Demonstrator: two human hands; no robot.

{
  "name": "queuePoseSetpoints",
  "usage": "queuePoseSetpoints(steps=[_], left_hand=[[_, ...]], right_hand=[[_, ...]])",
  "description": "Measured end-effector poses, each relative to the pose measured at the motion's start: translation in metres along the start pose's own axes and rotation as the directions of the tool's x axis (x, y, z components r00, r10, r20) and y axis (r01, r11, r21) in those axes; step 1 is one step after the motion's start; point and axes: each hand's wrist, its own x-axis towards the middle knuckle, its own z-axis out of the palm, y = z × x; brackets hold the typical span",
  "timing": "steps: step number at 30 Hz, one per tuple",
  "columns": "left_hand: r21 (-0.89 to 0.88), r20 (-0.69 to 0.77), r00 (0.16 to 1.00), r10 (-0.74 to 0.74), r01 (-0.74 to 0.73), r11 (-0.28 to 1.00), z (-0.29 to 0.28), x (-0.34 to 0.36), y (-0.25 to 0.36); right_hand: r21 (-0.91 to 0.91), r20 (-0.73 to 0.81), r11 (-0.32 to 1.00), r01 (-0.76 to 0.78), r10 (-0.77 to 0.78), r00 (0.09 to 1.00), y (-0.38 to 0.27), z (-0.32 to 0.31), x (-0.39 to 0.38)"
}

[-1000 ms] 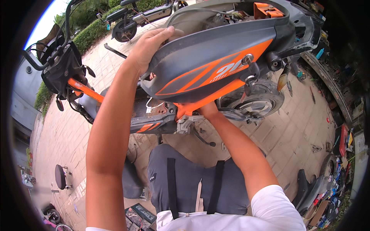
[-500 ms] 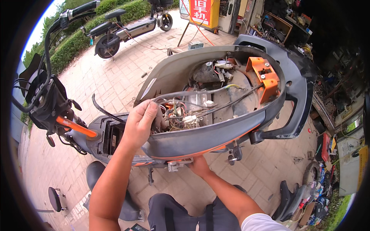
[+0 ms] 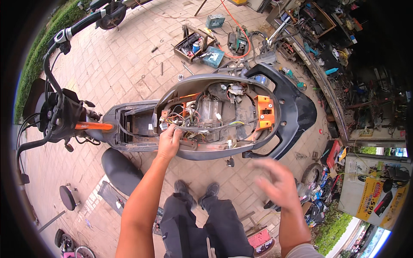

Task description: The person works on the internal wiring of an electric scooter, manipulating a bundle of wires and connectors within the open body compartment. They briefly move to the front wheel area to adjust a component before returning to the main wiring harness to continue organizing and connecting the cables.

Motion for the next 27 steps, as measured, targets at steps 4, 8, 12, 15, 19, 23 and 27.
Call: queuePoseSetpoints(steps=[4, 8, 12, 15, 19, 23, 27], left_hand=[[-0.149, -0.011, 0.997, -0.070, 0.068, 0.987, 0.004, 0.002, -0.003], [-0.235, -0.073, 0.952, -0.297, 0.273, 0.933, -0.002, 0.021, 0.001], [-0.054, -0.124, 0.904, -0.409, 0.405, 0.913, 0.002, 0.070, 0.013], [-0.098, -0.052, 0.857, -0.513, 0.507, 0.856, -0.002, 0.101, 0.015], [-0.226, -0.062, 0.905, -0.422, 0.399, 0.889, -0.002, 0.104, 0.004], [-0.246, -0.335, 0.904, -0.266, 0.189, 0.951, -0.007, 0.078, 0.016], [-0.059, 0.082, 0.995, -0.062, 0.067, 0.996, -0.030, 0.040, 0.052]], right_hand=[[-0.829, 0.092, 0.482, 0.285, -0.384, 0.919, 0.000, 0.020, 0.130], [-0.678, 0.126, 0.734, 0.052, 0.046, 0.991, 0.034, 0.026, 0.163], [-0.470, -0.046, 0.846, -0.253, 0.263, 0.964, 0.061, 0.045, 0.177], [-0.425, -0.122, 0.864, -0.271, 0.242, 0.963, 0.079, 0.065, 0.188], [-0.454, -0.027, 0.884, -0.108, 0.108, 0.994, 0.101, 0.077, 0.201], [-0.232, -0.052, 0.891, -0.391, 0.390, 0.919, 0.110, 0.084, 0.206], [-0.355, 0.036, 0.838, -0.415, 0.455, 0.890, 0.110, 0.078, 0.220]])
